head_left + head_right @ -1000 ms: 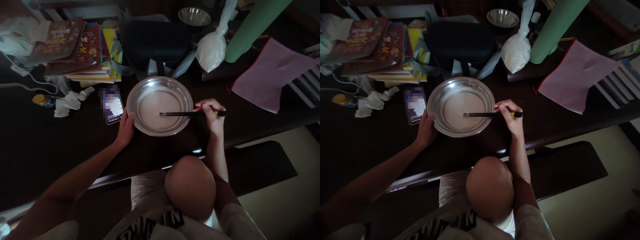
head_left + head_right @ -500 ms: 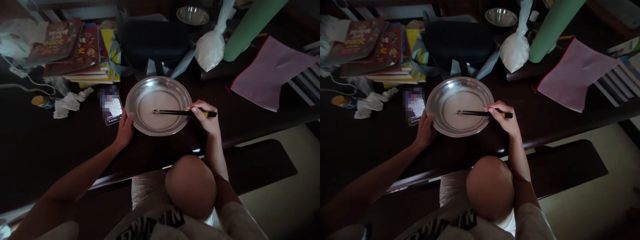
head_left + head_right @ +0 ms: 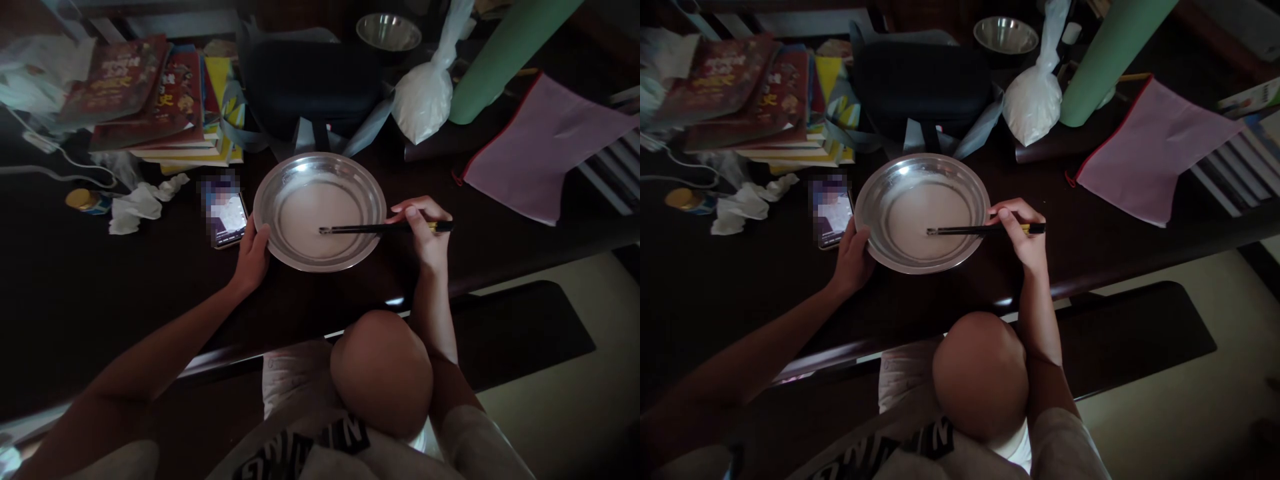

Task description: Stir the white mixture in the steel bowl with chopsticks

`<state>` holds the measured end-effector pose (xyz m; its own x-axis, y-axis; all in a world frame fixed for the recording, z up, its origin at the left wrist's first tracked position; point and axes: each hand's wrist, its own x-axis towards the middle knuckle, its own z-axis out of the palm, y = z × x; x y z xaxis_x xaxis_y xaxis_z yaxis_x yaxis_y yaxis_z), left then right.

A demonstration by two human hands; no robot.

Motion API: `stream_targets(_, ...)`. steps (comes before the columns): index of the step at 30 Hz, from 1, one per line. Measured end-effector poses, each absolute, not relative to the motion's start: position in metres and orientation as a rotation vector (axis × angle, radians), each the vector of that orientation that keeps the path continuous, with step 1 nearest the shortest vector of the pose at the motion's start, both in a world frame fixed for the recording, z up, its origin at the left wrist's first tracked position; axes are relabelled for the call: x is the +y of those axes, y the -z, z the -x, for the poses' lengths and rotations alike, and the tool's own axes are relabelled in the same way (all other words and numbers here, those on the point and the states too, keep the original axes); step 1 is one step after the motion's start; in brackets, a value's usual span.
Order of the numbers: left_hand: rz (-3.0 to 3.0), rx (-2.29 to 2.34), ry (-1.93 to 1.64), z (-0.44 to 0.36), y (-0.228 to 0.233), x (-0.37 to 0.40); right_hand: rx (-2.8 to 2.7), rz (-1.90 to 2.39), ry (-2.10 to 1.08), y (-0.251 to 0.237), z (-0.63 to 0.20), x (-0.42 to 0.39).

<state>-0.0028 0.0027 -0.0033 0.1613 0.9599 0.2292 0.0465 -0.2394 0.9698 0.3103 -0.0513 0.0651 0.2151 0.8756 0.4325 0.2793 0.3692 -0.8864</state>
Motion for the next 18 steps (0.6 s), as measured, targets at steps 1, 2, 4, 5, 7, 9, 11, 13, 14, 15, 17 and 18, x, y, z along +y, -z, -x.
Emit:
stream_targets(1,-1.48,1.024,-1.228,0.0027,0.0032,0.0028,-1.355,1.148,-0.605,-0.0651,-0.3102,-0.0513)
stream_targets(2,-1.441,1.033,-1.227,0.0025,0.0027,0.0027,-1.397,1.124,-0.632,-0.065,-0.31,-0.0511)
stream_targets(4,-1.35,1.041,-1.218,0.0016,0.0011,0.0021,-1.479,1.095,-0.652,-0.0648,-0.3097,-0.0505)
stream_targets(5,-1.312,1.041,-1.213,0.0011,0.0003,0.0018,-1.486,1.099,-0.637,-0.0646,-0.3097,-0.0503)
stream_targets(7,-1.258,1.038,-1.213,0.0003,-0.001,0.0011,-1.424,1.137,-0.581,-0.0639,-0.3103,-0.0503)
stream_targets(9,-1.234,1.031,-1.218,-0.0001,-0.0014,0.0008,-1.346,1.166,-0.561,-0.0634,-0.3107,-0.0509)
stream_targets(11,-1.221,1.024,-1.224,-0.0002,-0.0012,0.001,-1.359,1.149,-0.602,-0.0635,-0.3104,-0.0513)
stream_targets(13,-1.225,1.021,-1.233,-0.0002,-0.0007,0.0013,-1.44,1.111,-0.646,-0.0641,-0.3095,-0.0513)
stream_targets(14,-1.234,1.02,-1.236,-0.0002,-0.0005,0.0014,-1.467,1.1,-0.646,-0.0645,-0.3093,-0.0512)
stream_targets(15,-1.243,1.019,-1.233,-0.0001,-0.0004,0.0015,-1.472,1.102,-0.629,-0.0648,-0.3092,-0.0511)
stream_targets(17,-1.252,1.021,-1.223,0.0001,-0.0004,0.0015,-1.408,1.135,-0.576,-0.0649,-0.3095,-0.0512)
stream_targets(18,-1.25,1.026,-1.221,0.0002,-0.0006,0.0014,-1.366,1.15,-0.562,-0.0648,-0.3098,-0.0514)
